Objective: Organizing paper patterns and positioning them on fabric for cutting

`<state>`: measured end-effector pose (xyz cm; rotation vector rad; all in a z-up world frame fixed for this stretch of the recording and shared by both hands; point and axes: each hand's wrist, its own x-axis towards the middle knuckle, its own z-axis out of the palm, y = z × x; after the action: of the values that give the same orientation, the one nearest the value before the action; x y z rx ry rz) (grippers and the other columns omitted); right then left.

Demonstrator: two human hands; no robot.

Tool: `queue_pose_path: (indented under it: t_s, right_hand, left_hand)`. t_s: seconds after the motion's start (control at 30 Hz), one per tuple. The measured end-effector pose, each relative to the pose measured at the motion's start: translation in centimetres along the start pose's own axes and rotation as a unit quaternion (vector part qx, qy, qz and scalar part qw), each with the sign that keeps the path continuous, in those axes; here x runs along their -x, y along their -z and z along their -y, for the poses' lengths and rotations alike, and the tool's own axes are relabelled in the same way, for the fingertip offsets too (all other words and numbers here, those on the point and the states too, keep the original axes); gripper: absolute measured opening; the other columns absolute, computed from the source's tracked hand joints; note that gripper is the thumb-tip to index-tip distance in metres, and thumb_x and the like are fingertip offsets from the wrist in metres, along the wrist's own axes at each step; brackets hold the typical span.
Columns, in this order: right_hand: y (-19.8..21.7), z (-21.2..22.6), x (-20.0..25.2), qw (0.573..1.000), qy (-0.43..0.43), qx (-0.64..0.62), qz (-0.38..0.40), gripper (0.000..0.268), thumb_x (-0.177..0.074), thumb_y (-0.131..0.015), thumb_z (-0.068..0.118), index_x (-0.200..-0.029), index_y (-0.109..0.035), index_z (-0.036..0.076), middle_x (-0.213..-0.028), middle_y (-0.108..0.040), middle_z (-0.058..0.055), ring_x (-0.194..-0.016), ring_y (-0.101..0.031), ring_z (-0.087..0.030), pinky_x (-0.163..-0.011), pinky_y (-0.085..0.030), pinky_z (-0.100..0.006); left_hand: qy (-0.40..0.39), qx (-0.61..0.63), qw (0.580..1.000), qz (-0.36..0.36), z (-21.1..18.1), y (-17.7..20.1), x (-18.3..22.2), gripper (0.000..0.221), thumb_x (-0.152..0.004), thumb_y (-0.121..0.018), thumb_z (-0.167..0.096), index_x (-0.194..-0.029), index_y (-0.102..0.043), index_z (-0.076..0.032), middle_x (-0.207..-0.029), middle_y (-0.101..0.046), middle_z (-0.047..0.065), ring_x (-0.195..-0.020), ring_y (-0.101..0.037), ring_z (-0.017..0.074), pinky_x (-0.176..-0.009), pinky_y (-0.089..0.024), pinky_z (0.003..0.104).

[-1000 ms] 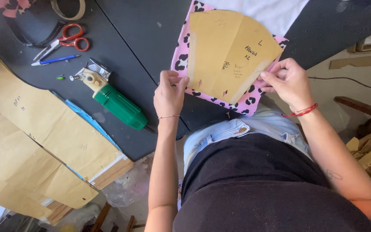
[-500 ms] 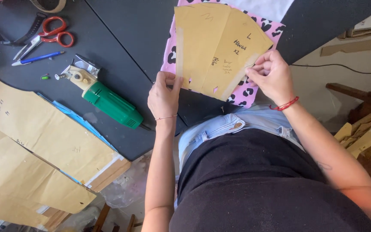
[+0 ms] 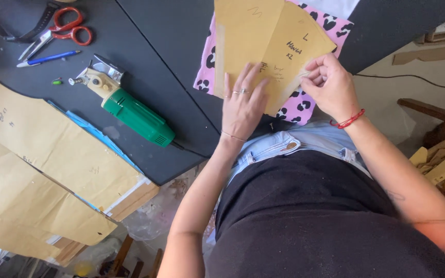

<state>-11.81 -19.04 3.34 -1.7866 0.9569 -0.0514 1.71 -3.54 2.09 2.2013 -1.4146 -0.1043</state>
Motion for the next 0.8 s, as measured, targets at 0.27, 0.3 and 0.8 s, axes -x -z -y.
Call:
queue_pose_path:
  t_s: [0.27,0.3,0.8]
  right_hand:
    - [0.0,-0.1,0.1,1.0,0.012,-0.016,0.01,0.019,-0.082,-0.059,0.001,-0.098,-0.049,-0.003,-0.079,-0.06,-0.017,-0.068,-0.059,-0.015,-0.054,-0.045,-0.024]
    - [-0.1,-0.5,0.1,1.0,0.006,-0.017,0.016,0.019,-0.082,-0.06,0.003,-0.097,-0.049,-0.003,-0.079,-0.06,-0.017,-0.067,-0.059,-0.015,-0.054,-0.045,-0.023]
    - [0.1,2.1,-0.7,0.991,-0.052,0.127,0.001,0.016,-0.07,-0.061,0.007,-0.083,-0.05,0.009,-0.066,-0.06,0.0,-0.062,-0.059,-0.014,-0.062,-0.044,-0.027]
  left_hand:
    - [0.025,-0.06,0.991,0.12,-1.3,1.1,-0.4,0.066,-0.08,-0.068,-0.034,-0.133,-0.031,-0.022,-0.142,-0.022,0.007,-0.133,-0.017,0.021,-0.105,-0.005,0.054]
    - [0.028,-0.066,0.989,0.132,-1.2,1.1,-0.1,0.064,-0.081,-0.064,-0.038,-0.133,-0.03,-0.024,-0.142,-0.021,0.006,-0.133,-0.016,0.0204,-0.105,-0.004,0.055]
    - [0.104,-0.063,0.988,0.099,1.6,0.0,-4.3,0.088,-0.072,-0.071,-0.063,-0.136,-0.026,-0.024,-0.144,-0.005,0.013,-0.137,-0.01,0.03,-0.107,-0.016,0.06]
